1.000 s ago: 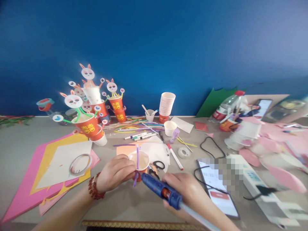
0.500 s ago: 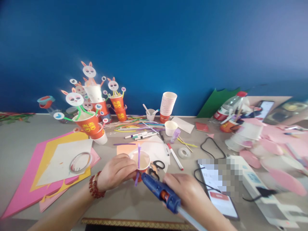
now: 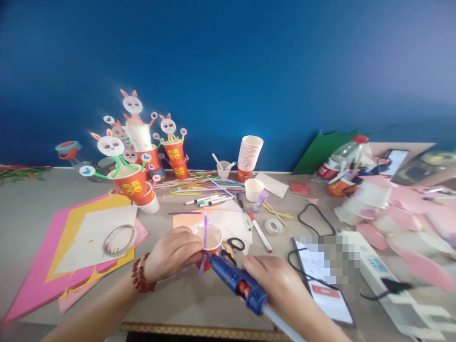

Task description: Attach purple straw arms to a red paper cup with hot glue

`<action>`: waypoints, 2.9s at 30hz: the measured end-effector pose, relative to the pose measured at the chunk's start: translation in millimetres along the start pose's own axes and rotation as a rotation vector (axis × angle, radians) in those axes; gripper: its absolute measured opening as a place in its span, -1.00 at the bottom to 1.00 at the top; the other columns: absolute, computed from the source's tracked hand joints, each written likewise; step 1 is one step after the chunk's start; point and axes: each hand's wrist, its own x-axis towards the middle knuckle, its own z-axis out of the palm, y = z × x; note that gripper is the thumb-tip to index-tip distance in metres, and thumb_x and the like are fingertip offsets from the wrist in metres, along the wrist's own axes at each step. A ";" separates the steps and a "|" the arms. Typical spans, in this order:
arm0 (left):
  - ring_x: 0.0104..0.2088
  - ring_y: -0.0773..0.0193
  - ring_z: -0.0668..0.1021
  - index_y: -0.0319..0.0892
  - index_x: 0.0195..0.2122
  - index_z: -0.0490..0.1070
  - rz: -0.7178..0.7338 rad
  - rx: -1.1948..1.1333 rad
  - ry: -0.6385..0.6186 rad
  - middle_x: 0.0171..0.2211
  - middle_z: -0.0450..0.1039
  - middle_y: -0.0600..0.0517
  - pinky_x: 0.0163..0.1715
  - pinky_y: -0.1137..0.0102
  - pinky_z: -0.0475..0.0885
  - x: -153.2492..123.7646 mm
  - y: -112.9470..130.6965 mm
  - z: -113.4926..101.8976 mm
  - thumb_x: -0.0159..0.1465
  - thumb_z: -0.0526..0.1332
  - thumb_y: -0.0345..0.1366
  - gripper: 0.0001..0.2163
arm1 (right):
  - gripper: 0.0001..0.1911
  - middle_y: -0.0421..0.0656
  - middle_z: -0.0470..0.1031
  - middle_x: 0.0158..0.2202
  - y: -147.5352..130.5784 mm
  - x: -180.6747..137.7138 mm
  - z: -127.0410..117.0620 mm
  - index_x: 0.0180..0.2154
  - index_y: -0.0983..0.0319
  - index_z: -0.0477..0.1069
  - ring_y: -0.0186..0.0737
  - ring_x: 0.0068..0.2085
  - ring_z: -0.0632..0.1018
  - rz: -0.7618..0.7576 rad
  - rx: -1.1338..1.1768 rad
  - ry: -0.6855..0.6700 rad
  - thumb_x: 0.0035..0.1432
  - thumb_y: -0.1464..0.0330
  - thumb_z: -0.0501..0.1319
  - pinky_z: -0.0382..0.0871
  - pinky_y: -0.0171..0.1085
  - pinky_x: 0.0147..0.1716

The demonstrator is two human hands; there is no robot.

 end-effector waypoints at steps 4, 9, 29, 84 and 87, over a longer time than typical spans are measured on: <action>-0.37 0.29 0.59 -0.18 -0.09 0.34 -0.008 -0.002 0.005 -0.33 0.60 -0.04 -0.27 0.36 0.51 -0.4 -0.2 0.5 0.36 0.16 -0.36 -0.88 | -0.84 -0.27 0.40 -0.55 -0.5 -0.3 -2.1 -0.36 0.13 0.19 -0.23 -0.56 0.43 0.013 0.023 -0.015 0.02 0.31 0.18 0.13 -0.32 -0.54; -0.37 0.28 0.59 -0.21 -0.10 0.35 -0.011 -0.011 0.001 -0.32 0.60 -0.05 -0.30 0.35 0.50 -1.3 -0.5 1.3 0.35 0.18 -0.35 -0.88 | -0.85 -0.27 0.41 -0.55 1.4 -0.8 0.2 -0.37 0.13 0.19 -0.23 -0.56 0.43 0.014 0.011 -0.015 0.03 0.31 0.17 0.12 -0.32 -0.55; -0.37 0.29 0.58 -0.22 -0.16 0.38 -0.024 0.000 0.015 -0.33 0.59 -0.05 -0.30 0.36 0.50 -1.7 -1.7 0.7 0.35 0.18 -0.35 -0.91 | -0.87 -0.27 0.37 -0.54 1.8 -2.1 0.1 -0.35 0.14 0.22 -0.22 -0.55 0.42 0.014 -0.022 -0.041 0.05 0.34 0.19 0.10 -0.32 -0.52; -0.36 0.25 0.55 -0.15 -0.19 0.36 -0.241 -0.119 0.038 -0.37 0.52 0.01 -0.32 0.37 0.45 -10.9 -1.8 4.5 0.30 0.22 -0.44 -0.90 | -0.79 -0.06 0.54 -0.19 239.3 27.1 -19.4 -0.14 0.20 0.44 -0.11 -0.26 0.58 0.532 -0.221 -0.064 0.15 0.38 0.33 0.45 -0.22 -0.32; -0.36 0.24 0.55 -0.16 -0.18 0.36 -0.226 -0.117 0.044 -0.37 0.52 0.01 -0.31 0.37 0.46 -11.1 -2.7 5.1 0.30 0.23 -0.44 -0.90 | -0.83 -0.11 0.52 -0.13 248.0 37.7 -23.7 -0.14 0.23 0.46 -0.20 -0.20 0.56 0.463 -0.211 -0.111 0.28 0.29 0.25 0.49 -0.19 -0.20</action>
